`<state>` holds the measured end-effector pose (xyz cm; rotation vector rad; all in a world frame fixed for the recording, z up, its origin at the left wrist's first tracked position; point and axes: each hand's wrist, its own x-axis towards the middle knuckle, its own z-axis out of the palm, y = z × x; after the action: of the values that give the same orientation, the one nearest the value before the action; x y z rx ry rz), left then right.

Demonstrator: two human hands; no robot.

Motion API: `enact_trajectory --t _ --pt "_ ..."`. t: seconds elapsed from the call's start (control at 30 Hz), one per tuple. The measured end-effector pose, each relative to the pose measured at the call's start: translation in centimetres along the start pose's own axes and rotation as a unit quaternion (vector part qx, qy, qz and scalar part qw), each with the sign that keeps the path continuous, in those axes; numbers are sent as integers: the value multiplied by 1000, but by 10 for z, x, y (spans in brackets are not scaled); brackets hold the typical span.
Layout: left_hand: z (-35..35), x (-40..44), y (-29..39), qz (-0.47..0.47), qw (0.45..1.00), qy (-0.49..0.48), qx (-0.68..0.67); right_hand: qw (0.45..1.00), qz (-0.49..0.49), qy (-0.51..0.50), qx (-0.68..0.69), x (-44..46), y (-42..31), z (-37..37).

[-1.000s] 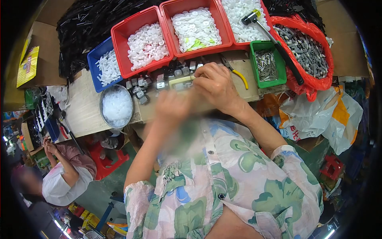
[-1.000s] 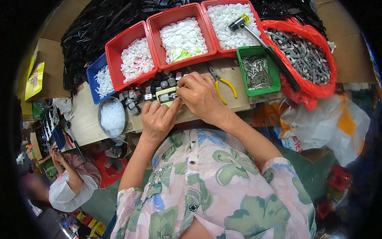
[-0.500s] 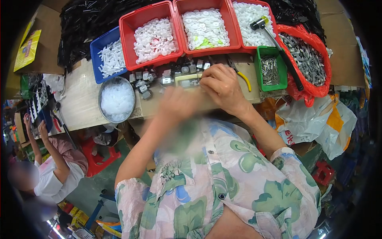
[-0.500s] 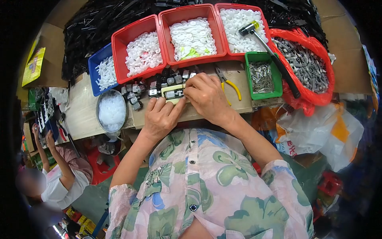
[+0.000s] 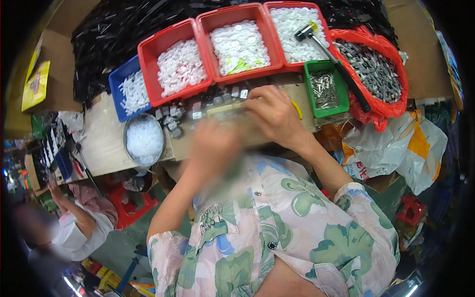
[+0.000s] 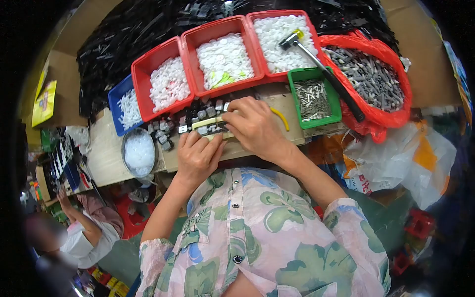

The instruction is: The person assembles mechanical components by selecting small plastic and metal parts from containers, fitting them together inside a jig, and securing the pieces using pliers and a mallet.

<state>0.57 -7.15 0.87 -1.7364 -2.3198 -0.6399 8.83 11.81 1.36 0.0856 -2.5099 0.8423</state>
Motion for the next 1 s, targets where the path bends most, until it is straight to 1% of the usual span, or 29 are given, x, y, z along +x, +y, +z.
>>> enact_trajectory --t 0.03,0.1,0.17,0.2,0.23,0.27,0.3,0.37,0.47,0.5,0.57,0.63,0.83,0.9,0.93,0.97,1.0 --pt "-2 4 -1 9 1000 -1 -4 1000 6 6 -6 -2 5 -12" --pt "-9 17 -2 0 998 10 -64 995 50 76 -34 -8 19 -37" --pt "-9 40 -6 8 996 30 -89 984 112 94 -104 -17 32 -62" --pt "-7 53 -8 24 994 49 -94 983 114 96 -110 -23 39 -71" --pt "-6 67 -9 39 992 70 -99 972 174 74 -141 -29 45 -77" --pt "-6 83 -8 28 993 52 -103 956 234 52 -171 -34 51 -81" --pt "-1 98 -9 31 992 54 -108 954 236 53 -177 -40 55 -82" --pt "12 128 -10 34 987 62 -142 946 226 -12 -233 -50 62 -81" --pt "39 167 -14 65 989 53 -121 947 222 -5 -231 -46 62 -80" --pt "48 177 -13 67 989 54 -123 947 220 -6 -232 -45 62 -81" --pt "62 192 -12 68 994 18 -87 948 223 -2 -227 -44 61 -81" --pt "70 200 -10 62 994 11 -91 949 226 2 -220 -44 62 -83" --pt "82 210 -14 109 992 -22 -54 951 252 36 -178 -54 68 -87" --pt "84 210 -17 134 990 -9 -51 956 230 73 -166 -58 71 -87" --pt "84 211 -18 138 989 2 -58 956 232 77 -164 -59 70 -87" --pt "84 210 -18 142 988 0 -56 956 243 97 -133 -57 68 -88" --pt "78 209 -16 97 985 12 -144 955 253 117 -103 -55 66 -89"
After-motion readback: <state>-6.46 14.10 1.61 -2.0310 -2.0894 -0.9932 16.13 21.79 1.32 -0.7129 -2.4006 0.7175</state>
